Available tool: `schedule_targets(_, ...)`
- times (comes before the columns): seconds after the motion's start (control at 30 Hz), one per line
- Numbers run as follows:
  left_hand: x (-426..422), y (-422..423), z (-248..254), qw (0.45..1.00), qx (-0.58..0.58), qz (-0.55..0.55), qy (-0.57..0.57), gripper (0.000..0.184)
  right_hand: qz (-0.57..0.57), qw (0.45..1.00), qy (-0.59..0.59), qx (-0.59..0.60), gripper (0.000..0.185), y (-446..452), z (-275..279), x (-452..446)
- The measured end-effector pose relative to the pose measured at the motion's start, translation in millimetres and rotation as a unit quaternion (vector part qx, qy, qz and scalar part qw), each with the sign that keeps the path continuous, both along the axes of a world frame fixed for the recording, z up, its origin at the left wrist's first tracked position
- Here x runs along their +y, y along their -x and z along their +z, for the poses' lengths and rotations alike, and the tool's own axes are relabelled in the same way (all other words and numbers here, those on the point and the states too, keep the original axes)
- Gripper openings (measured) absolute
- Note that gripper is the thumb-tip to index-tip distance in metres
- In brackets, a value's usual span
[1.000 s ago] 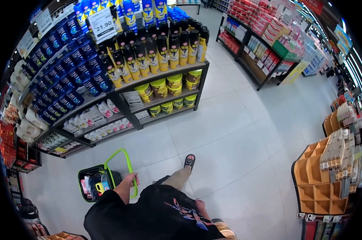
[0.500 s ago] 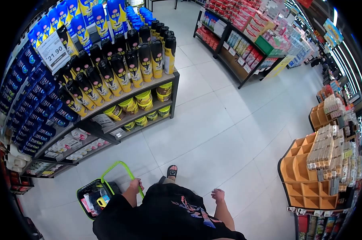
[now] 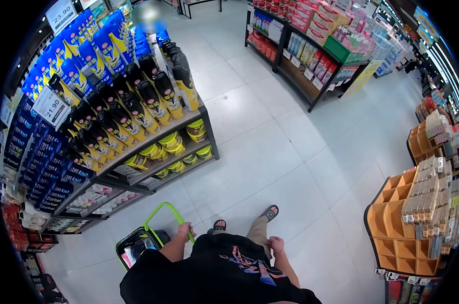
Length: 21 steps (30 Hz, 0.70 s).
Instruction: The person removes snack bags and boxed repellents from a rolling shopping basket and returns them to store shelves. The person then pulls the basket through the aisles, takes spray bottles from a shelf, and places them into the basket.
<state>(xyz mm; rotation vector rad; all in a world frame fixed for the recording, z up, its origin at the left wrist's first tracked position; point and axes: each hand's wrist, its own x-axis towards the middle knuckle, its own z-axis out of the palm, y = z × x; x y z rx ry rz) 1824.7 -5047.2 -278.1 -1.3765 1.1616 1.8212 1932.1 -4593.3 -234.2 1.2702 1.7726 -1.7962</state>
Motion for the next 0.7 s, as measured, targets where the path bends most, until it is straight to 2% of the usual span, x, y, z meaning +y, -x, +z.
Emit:
schedule_targets(0.07,19,9,2,1.000,-0.007,0.003,0.007,0.018,-0.022,1.000,-0.004,-0.015,0.028,16,2,37)
schedule_targets(0.17,48,20,17,0.993,-0.050,0.050,0.099,0.020,-0.025,0.999,0.006,-0.028,0.030,39,12,99)
schedule_targets(0.2,55,22,26,0.991,-0.053,0.064,0.103,0.020,-0.034,0.999,-0.001,-0.041,0.031,48,13,118)
schedule_targets(0.27,76,30,48,0.978,-0.073,0.051,0.188,0.020,-0.026,0.999,-0.002,-0.044,0.031,63,18,157)
schedule_targets(0.37,97,37,73,0.972,-0.087,0.067,0.210,0.018,-0.034,0.998,-0.004,-0.046,0.030,75,25,209)
schedule_targets(0.5,132,51,69,0.974,-0.076,0.062,0.203,0.018,-0.056,0.996,0.003,-0.074,0.027,86,11,278)
schedule_targets(0.57,156,59,83,0.980,-0.062,0.063,0.178,0.019,-0.078,0.993,0.011,-0.092,0.023,91,9,300)
schedule_targets(0.7,219,99,75,0.990,-0.015,0.046,0.131,0.021,-0.036,0.992,0.025,-0.122,0.024,136,-1,325)
